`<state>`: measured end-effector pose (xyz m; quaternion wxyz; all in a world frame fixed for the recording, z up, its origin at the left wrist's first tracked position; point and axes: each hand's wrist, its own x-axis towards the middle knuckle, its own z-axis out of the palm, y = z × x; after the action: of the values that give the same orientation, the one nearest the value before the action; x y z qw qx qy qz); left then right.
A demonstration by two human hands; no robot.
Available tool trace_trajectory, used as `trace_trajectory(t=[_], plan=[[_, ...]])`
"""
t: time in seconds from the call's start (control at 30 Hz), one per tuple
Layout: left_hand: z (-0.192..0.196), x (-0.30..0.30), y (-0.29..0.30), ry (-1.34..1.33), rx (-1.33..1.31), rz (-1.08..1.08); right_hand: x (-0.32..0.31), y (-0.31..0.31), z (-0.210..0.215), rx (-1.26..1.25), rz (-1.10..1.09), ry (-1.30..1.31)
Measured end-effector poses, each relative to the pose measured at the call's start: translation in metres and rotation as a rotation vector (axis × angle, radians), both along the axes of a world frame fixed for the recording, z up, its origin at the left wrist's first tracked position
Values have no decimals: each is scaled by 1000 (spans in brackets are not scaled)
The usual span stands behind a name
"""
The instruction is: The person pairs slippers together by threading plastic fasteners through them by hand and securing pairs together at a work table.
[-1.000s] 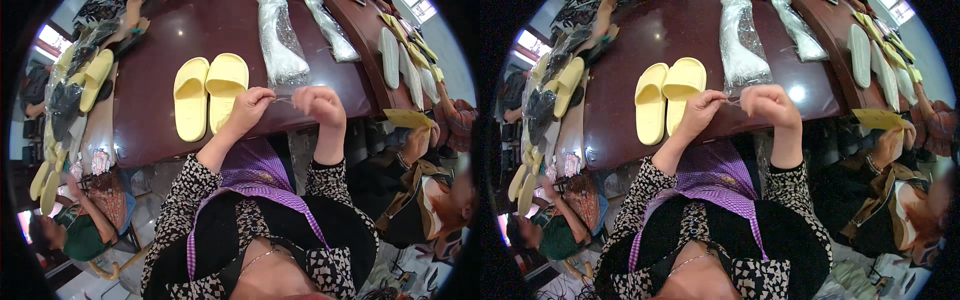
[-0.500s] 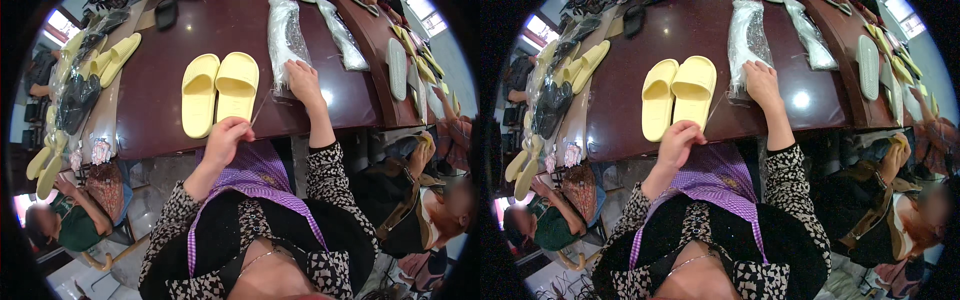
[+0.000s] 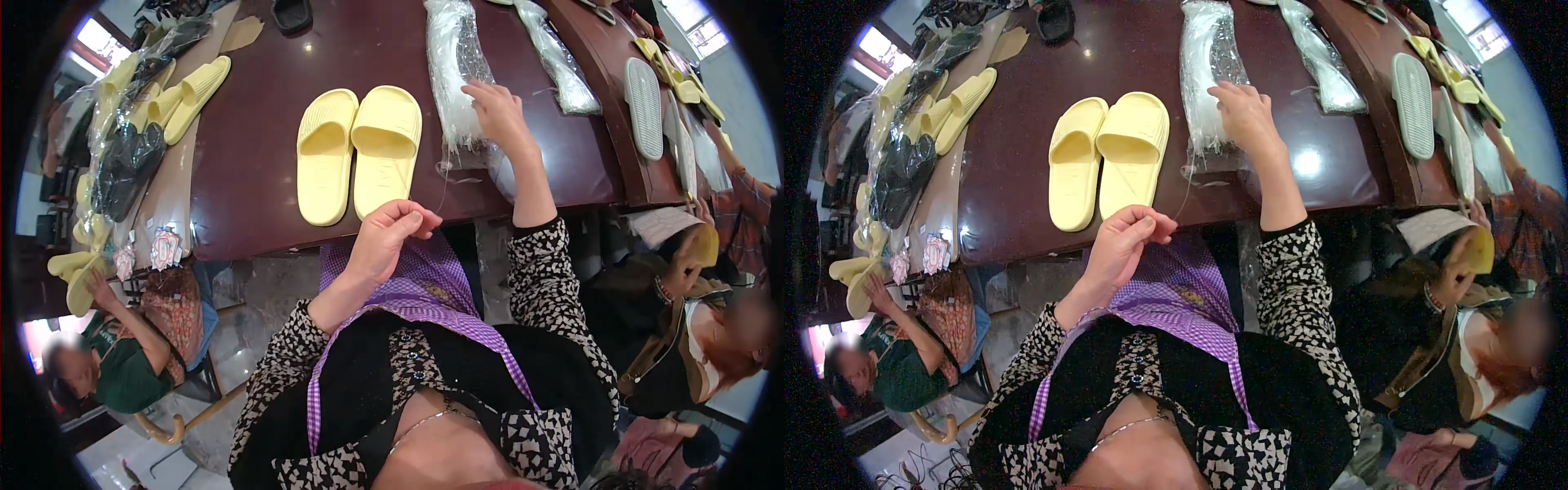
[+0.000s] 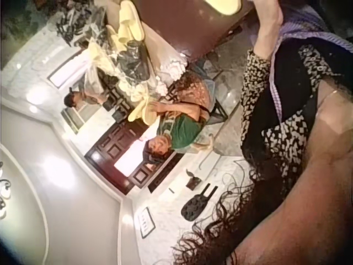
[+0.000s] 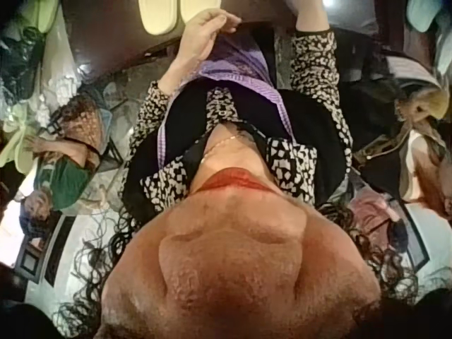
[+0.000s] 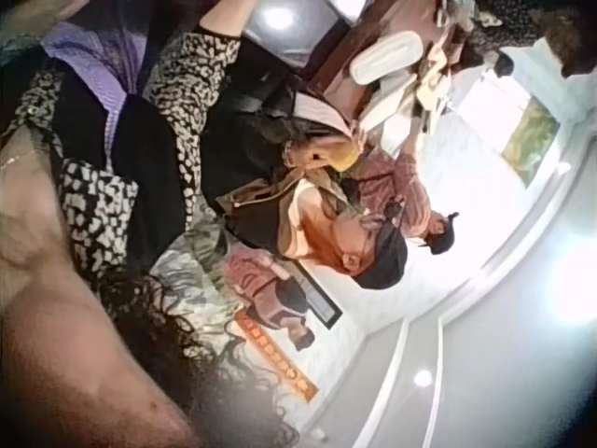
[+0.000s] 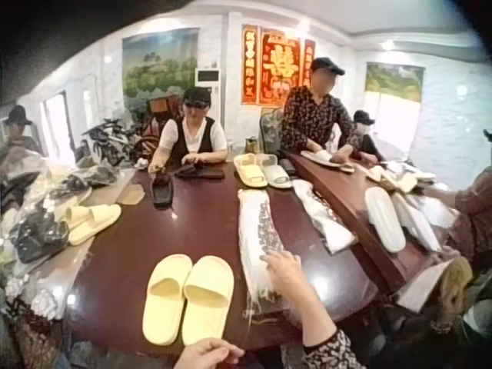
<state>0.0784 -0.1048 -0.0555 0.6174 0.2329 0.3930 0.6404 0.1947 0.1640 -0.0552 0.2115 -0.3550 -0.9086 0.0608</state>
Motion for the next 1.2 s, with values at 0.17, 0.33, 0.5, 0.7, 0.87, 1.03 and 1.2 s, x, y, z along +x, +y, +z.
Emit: trace_trajectory(t=[0.17,0.33,0.5,0.7,0.87,1.03,1.2], plan=[[8,10,3,70,112,130,-28,13,12,-32,-56,-106],[-6,8,4,-90,109,65,-53,23,7,-170,-171,-160],[-26,4,-8,-178,32,96,-59,41,-7,-263,-166,-8],[-18,0,-30,-223,-57,148,-68,52,-12,-247,-241,-57],[-13,-5,-61,-179,-58,64,-75,64,-19,-171,-320,-99],[9,-45,-100,-80,-70,120,-60,66,-14,-173,-343,-62],[31,-75,-106,-26,-42,328,-65,38,4,43,-5,297]])
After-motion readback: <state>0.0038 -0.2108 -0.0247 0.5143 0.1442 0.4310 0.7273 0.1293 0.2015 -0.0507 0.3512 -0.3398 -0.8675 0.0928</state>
